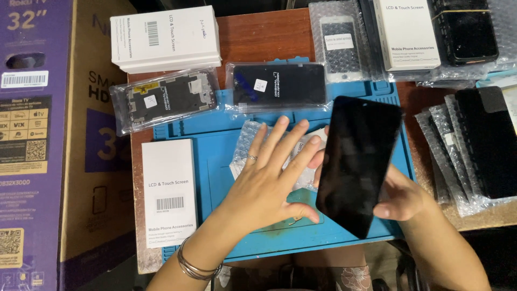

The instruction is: Unboxing and inspecting replacement mobile phone LCD and touch screens at a repair bench.

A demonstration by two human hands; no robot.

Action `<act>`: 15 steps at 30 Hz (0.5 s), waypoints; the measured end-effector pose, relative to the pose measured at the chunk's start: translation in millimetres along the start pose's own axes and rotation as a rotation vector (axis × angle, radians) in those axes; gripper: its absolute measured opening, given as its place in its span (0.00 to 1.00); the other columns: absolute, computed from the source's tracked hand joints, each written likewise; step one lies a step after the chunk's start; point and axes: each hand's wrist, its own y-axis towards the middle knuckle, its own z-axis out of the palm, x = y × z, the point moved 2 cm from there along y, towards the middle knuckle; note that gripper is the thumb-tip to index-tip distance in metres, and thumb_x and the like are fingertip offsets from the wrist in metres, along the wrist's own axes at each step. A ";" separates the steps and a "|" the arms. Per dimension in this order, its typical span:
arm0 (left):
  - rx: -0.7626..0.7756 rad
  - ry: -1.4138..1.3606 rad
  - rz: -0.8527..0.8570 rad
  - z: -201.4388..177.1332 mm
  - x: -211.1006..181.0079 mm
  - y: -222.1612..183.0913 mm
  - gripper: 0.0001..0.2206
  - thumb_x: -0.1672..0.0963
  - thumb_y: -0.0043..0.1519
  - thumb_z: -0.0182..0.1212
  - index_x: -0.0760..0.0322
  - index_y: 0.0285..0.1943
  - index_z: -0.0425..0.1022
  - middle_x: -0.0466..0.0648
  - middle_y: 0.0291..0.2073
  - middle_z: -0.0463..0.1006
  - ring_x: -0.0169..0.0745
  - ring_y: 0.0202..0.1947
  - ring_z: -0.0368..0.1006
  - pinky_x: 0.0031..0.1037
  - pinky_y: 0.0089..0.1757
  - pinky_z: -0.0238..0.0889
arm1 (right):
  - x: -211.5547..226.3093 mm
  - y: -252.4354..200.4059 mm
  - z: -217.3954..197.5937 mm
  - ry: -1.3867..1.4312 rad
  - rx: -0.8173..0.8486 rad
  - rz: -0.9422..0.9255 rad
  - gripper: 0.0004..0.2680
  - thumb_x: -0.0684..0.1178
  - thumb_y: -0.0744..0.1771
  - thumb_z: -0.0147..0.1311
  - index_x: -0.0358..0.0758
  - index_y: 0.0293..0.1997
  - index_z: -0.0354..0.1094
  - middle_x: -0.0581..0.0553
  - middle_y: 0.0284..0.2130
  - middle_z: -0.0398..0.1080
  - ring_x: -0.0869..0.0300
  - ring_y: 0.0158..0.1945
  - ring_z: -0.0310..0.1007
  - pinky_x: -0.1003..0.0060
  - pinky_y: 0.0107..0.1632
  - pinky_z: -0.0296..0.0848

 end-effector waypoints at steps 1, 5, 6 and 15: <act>-0.002 0.003 -0.002 2.3 2.1 -0.6 0.56 0.34 0.38 0.67 0.61 0.69 0.43 0.55 0.68 0.45 0.61 0.70 0.37 0.57 0.64 0.36 | 2.1 3.2 0.1 -0.001 0.004 0.001 0.37 0.54 0.63 0.64 0.32 0.67 0.27 0.34 0.57 0.53 0.49 0.58 0.59 0.51 0.57 0.63; 0.112 0.168 -0.091 11.6 11.0 -2.5 0.56 0.38 0.39 0.70 0.61 0.70 0.39 0.56 0.67 0.46 0.56 0.69 0.32 0.58 0.60 0.27 | 11.7 13.2 0.1 0.007 -0.007 -0.077 0.33 0.53 0.62 0.61 0.31 0.64 0.34 0.33 0.55 0.56 0.47 0.55 0.61 0.50 0.55 0.64; 0.098 0.145 -0.114 12.7 12.8 -3.0 0.52 0.41 0.42 0.67 0.64 0.69 0.40 0.57 0.65 0.52 0.54 0.69 0.33 0.57 0.60 0.25 | 14.1 15.1 -0.3 0.013 -0.014 -0.110 0.31 0.52 0.62 0.60 0.30 0.63 0.37 0.32 0.55 0.57 0.46 0.54 0.62 0.50 0.54 0.65; -0.071 0.088 -0.154 -2.6 10.6 -0.4 0.47 0.43 0.34 0.76 0.65 0.61 0.58 0.54 0.44 0.60 0.57 0.57 0.53 0.60 0.59 0.35 | 20.5 7.1 -19.0 -0.022 -0.150 -0.301 0.27 0.48 0.61 0.56 0.33 0.63 0.43 0.30 0.57 0.56 0.44 0.55 0.62 0.50 0.53 0.66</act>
